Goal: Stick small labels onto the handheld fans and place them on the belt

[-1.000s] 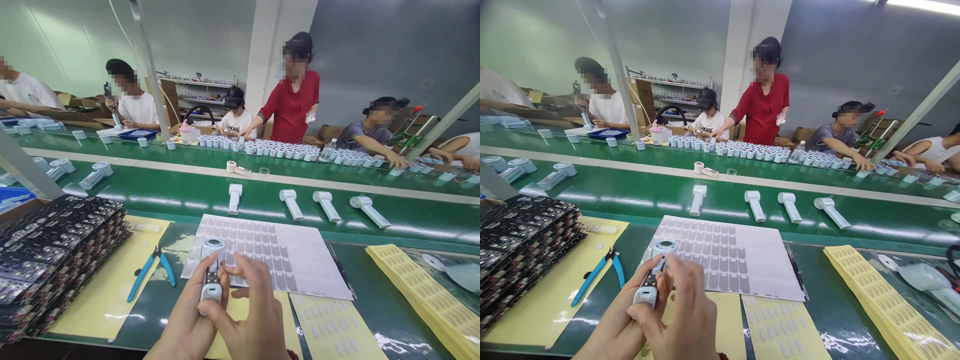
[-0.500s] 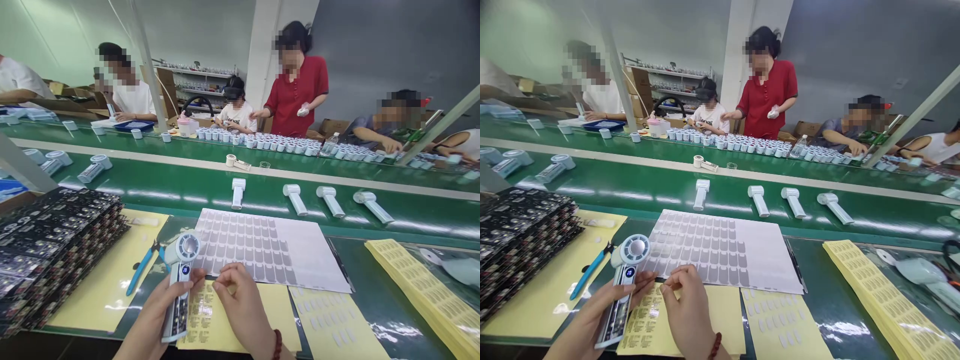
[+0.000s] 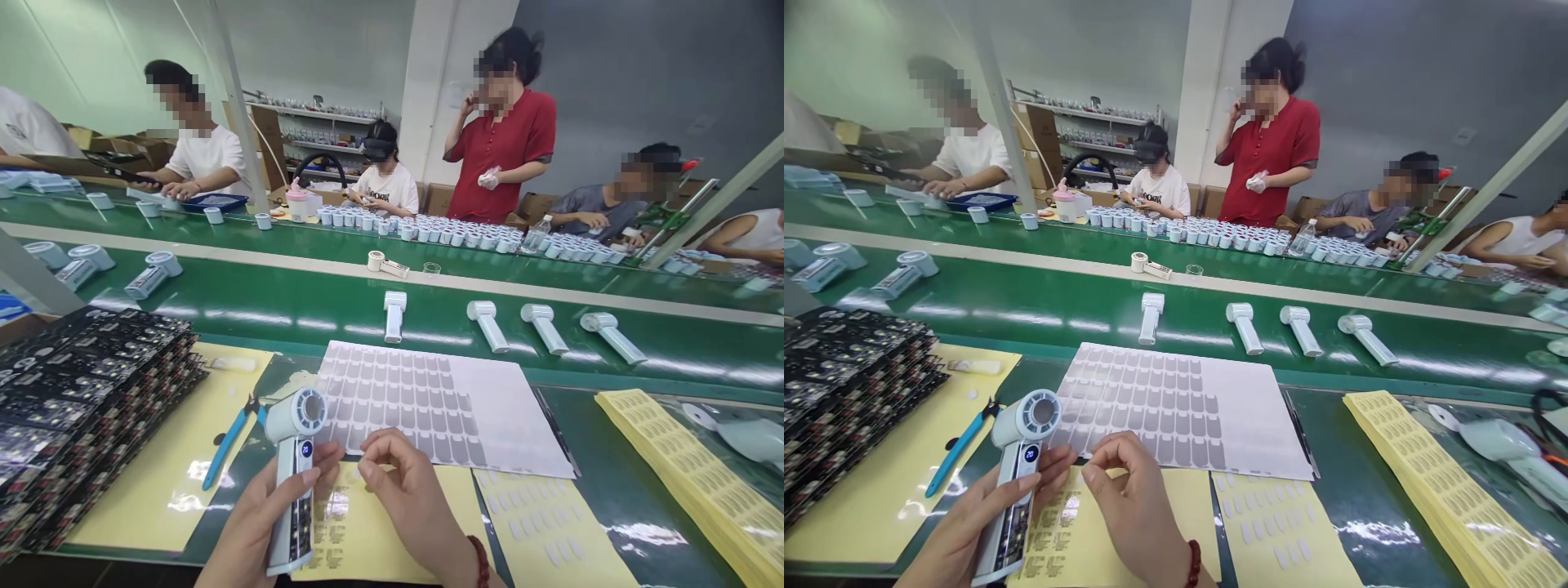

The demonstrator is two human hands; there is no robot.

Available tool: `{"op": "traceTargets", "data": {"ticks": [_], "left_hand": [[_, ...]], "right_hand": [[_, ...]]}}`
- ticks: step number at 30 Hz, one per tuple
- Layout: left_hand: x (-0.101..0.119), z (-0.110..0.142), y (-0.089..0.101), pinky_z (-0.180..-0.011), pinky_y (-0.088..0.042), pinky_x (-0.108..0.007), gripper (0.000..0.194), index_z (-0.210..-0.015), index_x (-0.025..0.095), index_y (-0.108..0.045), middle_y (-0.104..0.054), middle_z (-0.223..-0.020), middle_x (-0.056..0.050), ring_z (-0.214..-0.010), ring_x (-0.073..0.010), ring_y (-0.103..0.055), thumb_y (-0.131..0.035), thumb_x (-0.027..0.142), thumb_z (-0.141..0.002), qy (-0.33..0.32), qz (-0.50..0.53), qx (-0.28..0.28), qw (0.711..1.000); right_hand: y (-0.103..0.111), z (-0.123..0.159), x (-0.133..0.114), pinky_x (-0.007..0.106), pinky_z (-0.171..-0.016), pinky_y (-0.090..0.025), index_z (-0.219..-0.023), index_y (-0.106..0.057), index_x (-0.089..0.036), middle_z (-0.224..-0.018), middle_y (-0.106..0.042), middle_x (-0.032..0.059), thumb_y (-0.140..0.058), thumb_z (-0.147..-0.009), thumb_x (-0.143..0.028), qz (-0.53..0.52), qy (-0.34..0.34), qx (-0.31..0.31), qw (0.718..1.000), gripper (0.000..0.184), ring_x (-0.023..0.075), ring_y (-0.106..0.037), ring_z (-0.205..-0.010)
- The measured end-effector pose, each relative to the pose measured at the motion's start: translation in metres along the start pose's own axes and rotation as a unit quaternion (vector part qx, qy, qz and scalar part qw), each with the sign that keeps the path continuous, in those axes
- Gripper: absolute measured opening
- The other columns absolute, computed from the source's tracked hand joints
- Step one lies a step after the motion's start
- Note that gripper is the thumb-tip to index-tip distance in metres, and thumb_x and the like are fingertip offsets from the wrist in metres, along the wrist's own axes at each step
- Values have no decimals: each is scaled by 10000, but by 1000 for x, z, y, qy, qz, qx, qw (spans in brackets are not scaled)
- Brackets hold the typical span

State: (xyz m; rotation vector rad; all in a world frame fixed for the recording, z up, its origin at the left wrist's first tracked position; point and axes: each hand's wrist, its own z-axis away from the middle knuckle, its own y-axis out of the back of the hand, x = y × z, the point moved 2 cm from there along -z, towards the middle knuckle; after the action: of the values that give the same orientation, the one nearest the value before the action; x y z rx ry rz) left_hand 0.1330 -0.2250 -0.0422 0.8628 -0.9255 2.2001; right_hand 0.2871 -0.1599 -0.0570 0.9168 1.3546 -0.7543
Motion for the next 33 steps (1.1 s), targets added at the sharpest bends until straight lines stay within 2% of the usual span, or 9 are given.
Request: {"op": "traceTargets", "data": {"ticks": [3, 5, 7, 11, 15, 20, 23, 29, 33], "left_hand": [[6, 0, -9, -705, -549, -256, 495, -1068, 163, -738, -778, -903, -82, -860, -241, -724, -869, 341, -625, -13, -20, -30, 999], [9, -2, -18, -660, -539, -251, 489, -1076, 180, -739, -775, -938, -69, -880, -240, -714, -834, 434, -669, -25, -12, -47, 999], [10, -4, -26, -738, -555, -279, 485, -1047, 180, -750, -771, -988, -71, -975, -266, -694, -802, 501, -687, -22, 11, -59, 998], [9, -10, -40, -868, -553, -345, 495, -1014, 175, -760, -762, -1046, -82, -1093, -311, -651, -790, 538, -678, -17, 42, -74, 996], [9, -12, -48, -925, -536, -341, 490, -1099, 185, -735, -746, -1118, -75, -1158, -297, -623, -773, 497, -724, -18, 45, -67, 997], [10, -13, -55, -1031, -467, -308, 415, -1226, 197, -674, -724, -1191, -53, -1215, -236, -595, -688, 359, -845, -16, 69, -11, 997], [11, -13, -59, -1024, -480, -339, 394, -1193, 192, -692, -737, -1150, -61, -1183, -256, -616, -701, 345, -829, -20, 62, 6, 998], [13, -7, -62, -984, -517, -384, 393, -1059, 201, -746, -748, -1087, -67, -1140, -302, -636, -798, 382, -715, -14, 56, -82, 995], [15, 2, -67, -972, -519, -385, 500, -1130, 203, -721, -728, -1161, -90, -1165, -327, -625, -849, 268, -651, -2, 28, -153, 988]], "right_hand": [[3, 3, -18, 243, -599, -492, -812, -602, -212, -983, -558, 48, -644, -850, -328, -85, -1, -26, 996, 129, 170, -566, -823], [2, 5, -31, 223, -576, -476, -790, -613, -214, -974, -558, 50, -658, -834, -293, -88, 1, -36, 996, 101, 191, -567, -894], [1, 5, -42, 209, -565, -465, -764, -624, -217, -965, -557, 44, -655, -823, -248, -66, -6, -41, 997, 74, 196, -571, -931], [3, 3, -54, 205, -550, -460, -717, -611, -218, -966, -547, 19, -652, -805, -199, -13, -24, -40, 999, 98, 165, -597, -866], [6, -1, -53, 213, -588, -467, -705, -605, -222, -980, -543, 19, -650, -812, -211, 16, -28, -28, 999, 117, 188, -602, -966], [7, -3, -50, 226, -581, -469, -725, -617, -220, -977, -538, 16, -656, -808, -205, 27, -23, -19, 999, 93, 173, -604, -892], [7, -3, -49, 222, -573, -462, -738, -612, -218, -967, -535, 8, -647, -815, -186, 44, -16, -17, 999, 91, 143, -589, -810], [8, -3, -45, 257, -599, -444, -806, -549, -221, -972, -529, 8, -577, -858, -150, 137, 85, 24, 987, 92, 144, -589, -801], [10, -4, -42, 246, -610, -467, -804, -576, -222, -966, -537, 25, -586, -885, -216, 32, 107, 69, 991, 82, 167, -599, -874]]}}
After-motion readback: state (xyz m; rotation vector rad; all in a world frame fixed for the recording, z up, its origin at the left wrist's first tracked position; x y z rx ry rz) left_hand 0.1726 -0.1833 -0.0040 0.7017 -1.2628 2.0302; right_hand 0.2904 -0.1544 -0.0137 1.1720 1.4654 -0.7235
